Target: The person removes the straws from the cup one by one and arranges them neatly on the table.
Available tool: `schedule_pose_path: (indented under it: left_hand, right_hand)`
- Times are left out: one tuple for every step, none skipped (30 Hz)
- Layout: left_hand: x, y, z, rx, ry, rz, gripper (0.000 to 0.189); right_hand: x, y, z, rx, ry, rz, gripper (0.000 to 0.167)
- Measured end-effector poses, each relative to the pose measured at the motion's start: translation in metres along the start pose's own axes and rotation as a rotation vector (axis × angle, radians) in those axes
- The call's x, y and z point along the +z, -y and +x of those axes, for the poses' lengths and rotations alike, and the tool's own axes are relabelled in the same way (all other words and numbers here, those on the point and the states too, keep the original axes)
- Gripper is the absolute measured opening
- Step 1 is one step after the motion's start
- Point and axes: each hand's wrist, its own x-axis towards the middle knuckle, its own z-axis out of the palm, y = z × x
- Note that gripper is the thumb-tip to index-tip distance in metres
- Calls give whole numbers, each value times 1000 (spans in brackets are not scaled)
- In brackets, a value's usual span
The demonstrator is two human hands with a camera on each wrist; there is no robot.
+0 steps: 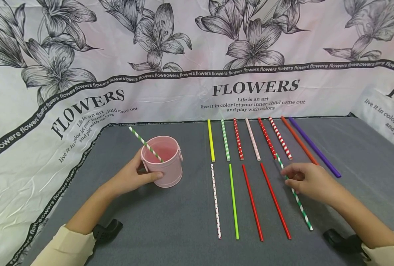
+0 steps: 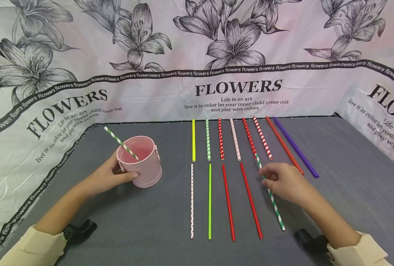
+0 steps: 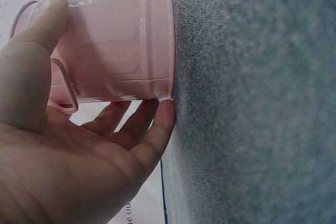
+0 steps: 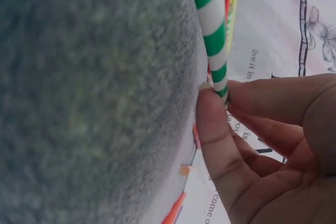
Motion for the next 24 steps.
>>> schedule_pose_path:
  left_hand:
    - [0, 0, 0, -4, 0, -2, 87]
    - [0, 0, 0, -5, 1, -2, 87]
    - [0, 0, 0, -7, 1, -3, 87]
    - [0, 0, 0, -11, -1, -4, 87]
    - [0, 0, -1, -16, -2, -3, 87]
    - [0, -1, -1, -18, -3, 1, 87]
    - [0, -1, 0, -22, -5, 1, 87]
    - [0, -1, 0, -24, -6, 2, 86]
    - [0, -1, 0, -25, -8, 2, 86]
    - [0, -1, -1, -25, -8, 2, 86]
    - [0, -2, -1, -23, -8, 4, 85]
    - [0, -2, -1, -20, -6, 2, 85]
    - [1, -1, 0, -18, -7, 1, 85]
    - [1, -1, 0, -15, -6, 0, 85]
    - [1, -1, 0, -14, -4, -2, 84]
    - [1, -1, 0, -12, -5, -2, 84]
    - [1, -1, 0, -14, -7, -1, 84]
    - [1, -1, 0, -16, -9, 0, 84]
    - [1, -1, 0, -18, -14, 2, 84]
    - [1, -1, 0, -19, -14, 3, 84]
    - [1, -1, -1, -22, -18, 6, 84]
    - [1, 0, -1, -24, -21, 7, 84]
    - [1, 0, -1, -25, -22, 7, 84]
    - [1, 0, 0, -23, -21, 6, 84]
  right_hand:
    - [0, -1, 0, -2, 9, -14, 20]
    - [0, -2, 0, -4, 21, -28, 20]
    - [0, -2, -1, -5, 33, -37, 20]
    - [0, -2, -1, -7, 45, -44, 20]
    - [0, -2, -1, -4, 55, -48, 20]
    - [0, -3, -1, -7, 62, -51, 20]
    - [0, -3, -1, -5, 66, -52, 20]
    - [0, -2, -1, -6, 69, -54, 20]
    - [0, -3, -1, -5, 71, -52, 20]
    - [0, -3, 0, -7, 74, -53, 20]
    - [0, -3, 0, -6, 79, -50, 20]
    - [0, -3, 0, -4, 84, -45, 20]
    - [-1, -4, 0, -1, 91, -40, 20]
    - [-1, -4, 0, 1, 97, -36, 20]
    - [-1, -4, 0, 5, 105, -31, 20]
    - [-1, -5, 0, 9, 111, -25, 21]
    - [-1, -5, 0, 14, 118, -18, 21]
    - [-1, -5, 0, 18, 122, -14, 21]
    - [-1, -5, 0, 21, 125, -12, 21]
    - [-1, -5, 0, 23, 129, -11, 21]
    - [-1, -6, 0, 24, 132, -9, 21]
    - [-1, -6, 1, 25, 135, -7, 21]
    - [-2, -6, 1, 25, 137, -6, 21]
    - [-2, -6, 1, 24, 139, -6, 21]
